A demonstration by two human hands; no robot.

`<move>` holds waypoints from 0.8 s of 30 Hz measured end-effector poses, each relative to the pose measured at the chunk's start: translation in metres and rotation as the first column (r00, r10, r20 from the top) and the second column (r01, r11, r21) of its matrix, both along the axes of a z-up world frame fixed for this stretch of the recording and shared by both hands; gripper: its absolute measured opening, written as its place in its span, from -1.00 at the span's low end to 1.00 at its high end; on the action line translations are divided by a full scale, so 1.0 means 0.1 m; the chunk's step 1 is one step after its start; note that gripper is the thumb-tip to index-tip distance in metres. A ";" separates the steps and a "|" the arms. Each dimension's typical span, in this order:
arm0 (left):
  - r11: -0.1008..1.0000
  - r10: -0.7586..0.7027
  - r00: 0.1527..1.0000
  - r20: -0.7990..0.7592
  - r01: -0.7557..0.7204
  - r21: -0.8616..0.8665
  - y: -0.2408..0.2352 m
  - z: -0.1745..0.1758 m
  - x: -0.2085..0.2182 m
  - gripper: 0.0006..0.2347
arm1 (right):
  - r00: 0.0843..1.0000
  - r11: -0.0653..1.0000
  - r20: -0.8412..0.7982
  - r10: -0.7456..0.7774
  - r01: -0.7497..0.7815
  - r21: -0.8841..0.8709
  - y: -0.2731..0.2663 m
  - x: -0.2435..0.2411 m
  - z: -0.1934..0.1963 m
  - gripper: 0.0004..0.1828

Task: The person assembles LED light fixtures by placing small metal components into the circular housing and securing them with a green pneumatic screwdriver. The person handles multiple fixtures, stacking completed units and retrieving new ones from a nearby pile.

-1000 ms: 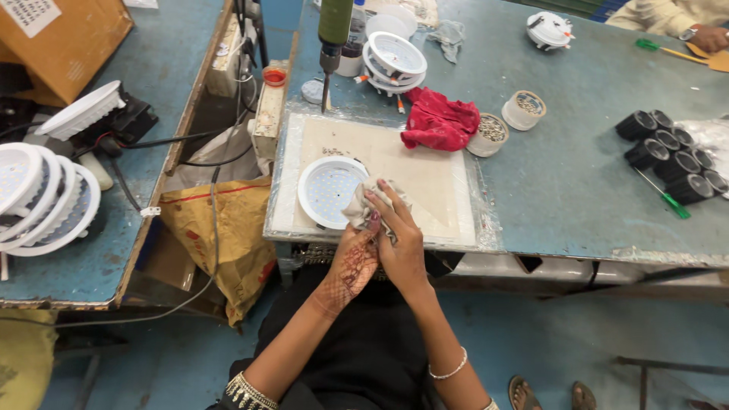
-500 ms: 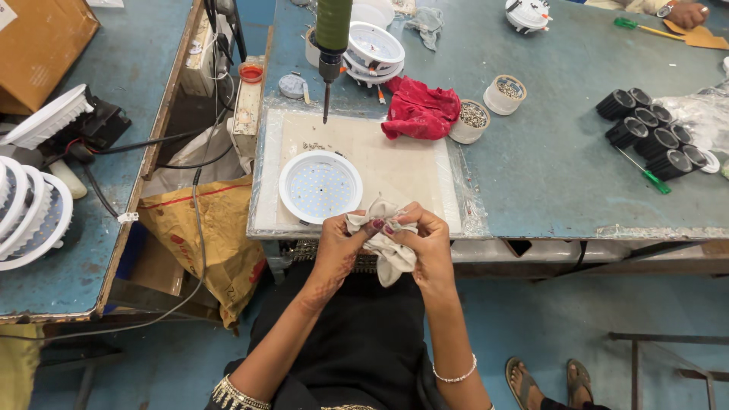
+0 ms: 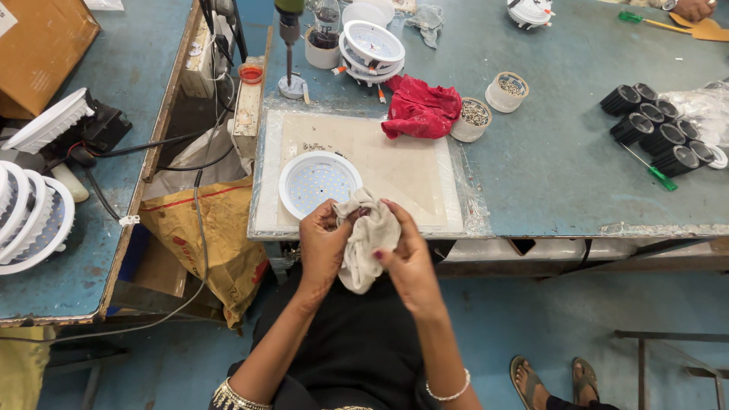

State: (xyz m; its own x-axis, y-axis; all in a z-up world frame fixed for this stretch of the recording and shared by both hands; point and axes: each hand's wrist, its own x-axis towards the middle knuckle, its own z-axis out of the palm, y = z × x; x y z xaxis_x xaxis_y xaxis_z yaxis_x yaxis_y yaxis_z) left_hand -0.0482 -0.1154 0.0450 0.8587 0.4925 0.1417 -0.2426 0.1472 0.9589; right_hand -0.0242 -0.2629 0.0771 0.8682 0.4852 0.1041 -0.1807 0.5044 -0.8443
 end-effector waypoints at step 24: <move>0.094 -0.989 0.069 0.131 0.977 0.191 0.20 1.50 -1.44 -0.57 | 0.775 0.772 0.482 -0.409 0.575 -0.270 0.27 1.98 -0.97 -0.68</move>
State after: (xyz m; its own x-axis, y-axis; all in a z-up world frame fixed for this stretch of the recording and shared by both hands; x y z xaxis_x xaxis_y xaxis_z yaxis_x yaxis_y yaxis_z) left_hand -0.1917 -0.0956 0.1948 0.5123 -0.7870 0.3439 -0.0654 0.3635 0.9293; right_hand 0.1737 -0.2362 -0.0194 0.9247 0.0701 0.3742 0.3711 0.0527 -0.9271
